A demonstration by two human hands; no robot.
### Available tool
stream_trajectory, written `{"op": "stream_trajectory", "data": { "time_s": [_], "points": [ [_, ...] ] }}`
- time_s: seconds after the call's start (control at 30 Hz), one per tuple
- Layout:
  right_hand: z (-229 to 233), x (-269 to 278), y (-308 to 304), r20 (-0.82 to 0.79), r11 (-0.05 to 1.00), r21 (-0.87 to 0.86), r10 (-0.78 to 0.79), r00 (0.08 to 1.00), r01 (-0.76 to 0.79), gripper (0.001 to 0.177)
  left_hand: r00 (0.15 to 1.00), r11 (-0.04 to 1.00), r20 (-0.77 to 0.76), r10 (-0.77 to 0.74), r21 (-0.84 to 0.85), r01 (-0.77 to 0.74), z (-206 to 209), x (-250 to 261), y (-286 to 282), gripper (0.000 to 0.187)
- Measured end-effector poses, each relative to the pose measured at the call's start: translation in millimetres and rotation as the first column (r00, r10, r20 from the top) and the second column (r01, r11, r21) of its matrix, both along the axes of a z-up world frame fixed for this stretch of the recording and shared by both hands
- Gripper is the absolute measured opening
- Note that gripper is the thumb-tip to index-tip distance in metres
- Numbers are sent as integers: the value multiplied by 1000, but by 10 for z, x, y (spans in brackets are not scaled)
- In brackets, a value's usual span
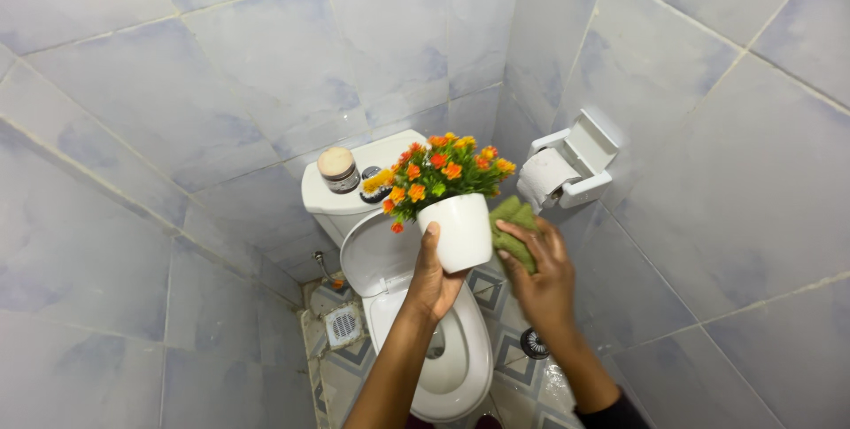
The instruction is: The person wipes a cloth over a towel, a brush, a plant pot, and a jar, then places the items on a window sill and a toilet tank.
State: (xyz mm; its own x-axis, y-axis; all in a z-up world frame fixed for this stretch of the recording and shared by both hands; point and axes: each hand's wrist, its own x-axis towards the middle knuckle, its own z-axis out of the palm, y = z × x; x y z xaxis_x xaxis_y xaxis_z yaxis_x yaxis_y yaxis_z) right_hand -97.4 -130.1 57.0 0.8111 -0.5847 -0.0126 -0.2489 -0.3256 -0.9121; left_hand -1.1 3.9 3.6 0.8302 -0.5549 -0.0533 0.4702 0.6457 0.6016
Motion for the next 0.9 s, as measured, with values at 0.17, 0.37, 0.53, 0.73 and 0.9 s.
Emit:
{"op": "stream_trajectory", "data": {
  "time_s": [0.17, 0.37, 0.53, 0.73, 0.9],
  "points": [
    [42, -272, -419, 435, 980, -195, 52, 899, 38, 34, 924, 757, 382, 9, 601, -256, 293, 26, -47, 112],
    [563, -460, -797, 527, 873, -458, 118, 842, 164, 40, 649, 329, 687, -328, 727, -603, 510, -123, -49, 108],
    [969, -438, -845, 348, 682, -731, 339, 874, 26, 48, 340, 354, 842, -419, 497, -793, 442, -206, -83, 103],
    [1290, -321, -727, 233, 514, -843, 613, 755, -157, 45, 397, 344, 760, -514, 607, -717, 560, -249, -60, 118],
    [1638, -270, -511, -214, 38, -882, 855, 472, -469, 39, 358, 503, 773, -524, 619, -603, 611, -220, -37, 135]
  ]
}}
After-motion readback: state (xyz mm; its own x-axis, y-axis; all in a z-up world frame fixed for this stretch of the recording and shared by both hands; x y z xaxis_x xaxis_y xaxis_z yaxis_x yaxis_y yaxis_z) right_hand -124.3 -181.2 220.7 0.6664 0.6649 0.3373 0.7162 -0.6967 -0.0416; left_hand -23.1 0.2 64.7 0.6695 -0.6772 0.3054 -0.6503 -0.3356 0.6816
